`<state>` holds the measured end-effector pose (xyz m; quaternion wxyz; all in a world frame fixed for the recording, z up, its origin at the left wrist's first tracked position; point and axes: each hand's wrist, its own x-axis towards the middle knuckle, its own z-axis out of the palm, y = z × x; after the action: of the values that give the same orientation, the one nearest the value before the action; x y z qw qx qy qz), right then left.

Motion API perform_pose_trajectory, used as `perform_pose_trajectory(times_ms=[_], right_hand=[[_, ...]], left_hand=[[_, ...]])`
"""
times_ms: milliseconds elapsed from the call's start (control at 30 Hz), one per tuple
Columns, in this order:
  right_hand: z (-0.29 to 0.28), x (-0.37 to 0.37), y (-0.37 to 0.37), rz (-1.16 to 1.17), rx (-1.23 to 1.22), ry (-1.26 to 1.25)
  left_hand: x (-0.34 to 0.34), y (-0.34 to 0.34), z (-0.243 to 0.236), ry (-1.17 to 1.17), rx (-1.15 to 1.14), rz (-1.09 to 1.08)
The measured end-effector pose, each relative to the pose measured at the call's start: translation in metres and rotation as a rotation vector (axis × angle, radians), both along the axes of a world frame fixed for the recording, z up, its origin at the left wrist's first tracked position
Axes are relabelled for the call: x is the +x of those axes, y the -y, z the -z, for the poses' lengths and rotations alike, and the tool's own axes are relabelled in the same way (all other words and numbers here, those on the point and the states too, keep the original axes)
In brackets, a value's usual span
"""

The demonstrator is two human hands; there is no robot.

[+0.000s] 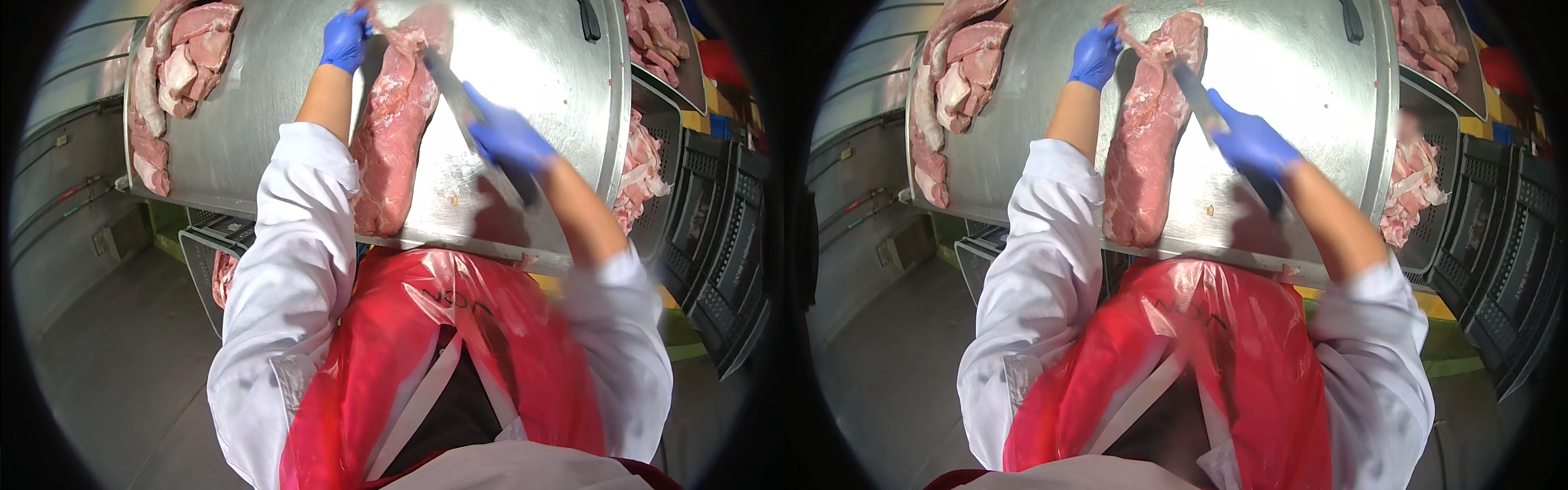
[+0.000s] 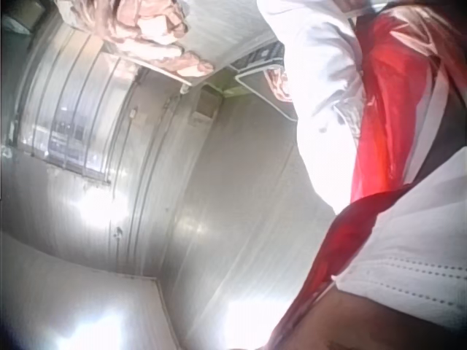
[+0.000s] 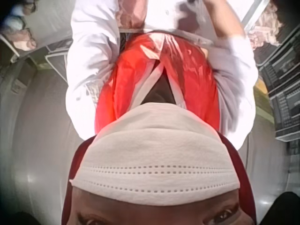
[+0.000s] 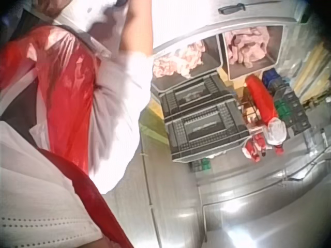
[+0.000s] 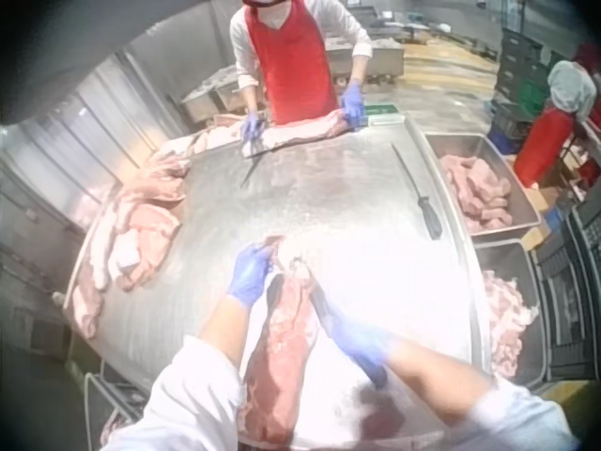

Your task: The person uses a knife to trim fat and connective tissue from large cuts of raw meat on a stainless steel table. They repeatedly slice along the surface of the meat, separating the fat layer and placing the trimmed pieces into a nearby bin. The process involves handling multiple large cuts sequentially.

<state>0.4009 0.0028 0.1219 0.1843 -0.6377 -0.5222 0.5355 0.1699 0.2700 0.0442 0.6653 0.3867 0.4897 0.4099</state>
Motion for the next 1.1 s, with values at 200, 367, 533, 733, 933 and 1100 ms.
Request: perform_pose_trajectory(times_ms=[200,367,533,733,933,1100], right_hand=[[-0.03,0.05,0.08,0.316,-0.223,-0.265],[0.029,0.033,0.001,0.496,0.153,-0.254],[0.054,-0.008,-0.109,0.483,0.277,-0.297],[0.02,-0.008,-0.112,-0.005,0.098,-0.019],[-0.01,0.002,-0.084,-0.12,-0.136,-0.026],[0.017,-0.011,-0.117,-0.044,0.147,-0.134]], left_hand=[[0.01,0.023,0.014,-1.156,0.545,0.05],[0.055,0.005,0.007,-1.269,0.469,0.398],[0.046,0.006,0.001,-1.145,0.585,0.395],[0.043,0.01,0.004,-1.135,0.591,0.405],[0.012,0.023,0.01,-0.835,0.461,0.348],[0.026,0.017,-0.006,-0.9,0.651,0.401]])
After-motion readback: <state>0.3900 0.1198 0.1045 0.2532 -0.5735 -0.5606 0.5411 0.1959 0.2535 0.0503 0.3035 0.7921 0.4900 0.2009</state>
